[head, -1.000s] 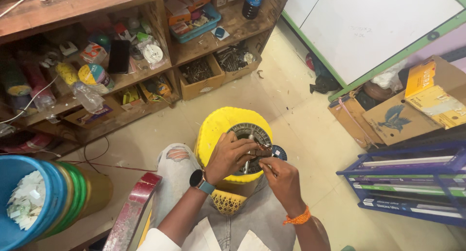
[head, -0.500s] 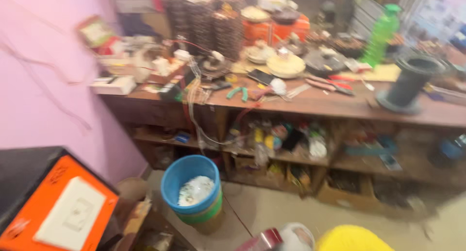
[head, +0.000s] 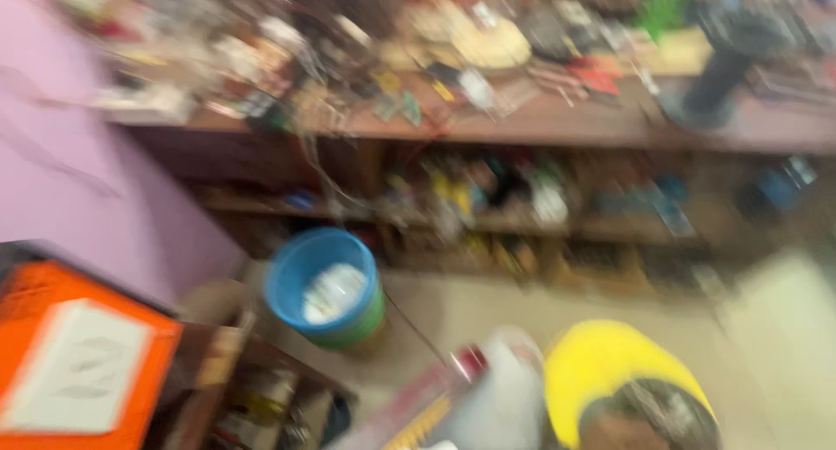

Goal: The person sits on a chair with a small electric motor armature resting on a yellow stool and works copper wire around the armature slots by hand, pressing and threading the wire into place while rotating the armature to reach different sides.

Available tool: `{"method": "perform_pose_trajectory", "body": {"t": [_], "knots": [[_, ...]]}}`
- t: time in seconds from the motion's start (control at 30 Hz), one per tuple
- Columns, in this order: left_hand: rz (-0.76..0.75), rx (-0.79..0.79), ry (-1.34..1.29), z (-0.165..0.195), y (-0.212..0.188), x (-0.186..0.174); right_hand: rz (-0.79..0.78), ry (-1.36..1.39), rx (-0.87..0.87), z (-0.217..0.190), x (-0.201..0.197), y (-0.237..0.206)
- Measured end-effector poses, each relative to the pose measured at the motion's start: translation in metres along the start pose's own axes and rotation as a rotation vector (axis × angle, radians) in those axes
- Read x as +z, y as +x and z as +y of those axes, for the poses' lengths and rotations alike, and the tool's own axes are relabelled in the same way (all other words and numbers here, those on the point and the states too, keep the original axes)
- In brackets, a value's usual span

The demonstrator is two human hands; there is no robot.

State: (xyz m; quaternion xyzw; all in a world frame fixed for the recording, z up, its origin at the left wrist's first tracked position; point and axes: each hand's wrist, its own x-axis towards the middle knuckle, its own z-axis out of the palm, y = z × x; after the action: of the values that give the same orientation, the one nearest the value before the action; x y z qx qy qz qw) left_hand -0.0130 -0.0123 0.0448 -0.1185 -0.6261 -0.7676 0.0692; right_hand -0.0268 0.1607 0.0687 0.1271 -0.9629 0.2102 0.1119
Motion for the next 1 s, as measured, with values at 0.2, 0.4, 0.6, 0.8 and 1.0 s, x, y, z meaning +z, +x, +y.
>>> {"method": "perform_pose_trajectory", "body": {"t": [0.2, 0.4, 0.6, 0.8, 1.0], "knots": [[0.158, -0.002, 0.196, -0.075, -0.035, 0.044, 0.060, 0.013, -0.017, 0.037, -0.009, -0.052], [0.226, -0.080, 0.194, -0.079, -0.037, 0.046, 0.089, 0.186, -0.032, 0.013, -0.021, -0.026], [0.236, -0.131, 0.212, -0.084, -0.043, 0.051, 0.031, 0.224, -0.013, 0.011, -0.026, -0.007], [0.199, 0.059, 0.485, -0.073, -0.039, 0.045, -0.051, 0.254, 0.163, 0.032, -0.014, 0.006], [-0.017, 0.553, 0.747, -0.049, -0.010, 0.023, 0.007, 0.273, 0.328, 0.034, -0.022, -0.002]]}}
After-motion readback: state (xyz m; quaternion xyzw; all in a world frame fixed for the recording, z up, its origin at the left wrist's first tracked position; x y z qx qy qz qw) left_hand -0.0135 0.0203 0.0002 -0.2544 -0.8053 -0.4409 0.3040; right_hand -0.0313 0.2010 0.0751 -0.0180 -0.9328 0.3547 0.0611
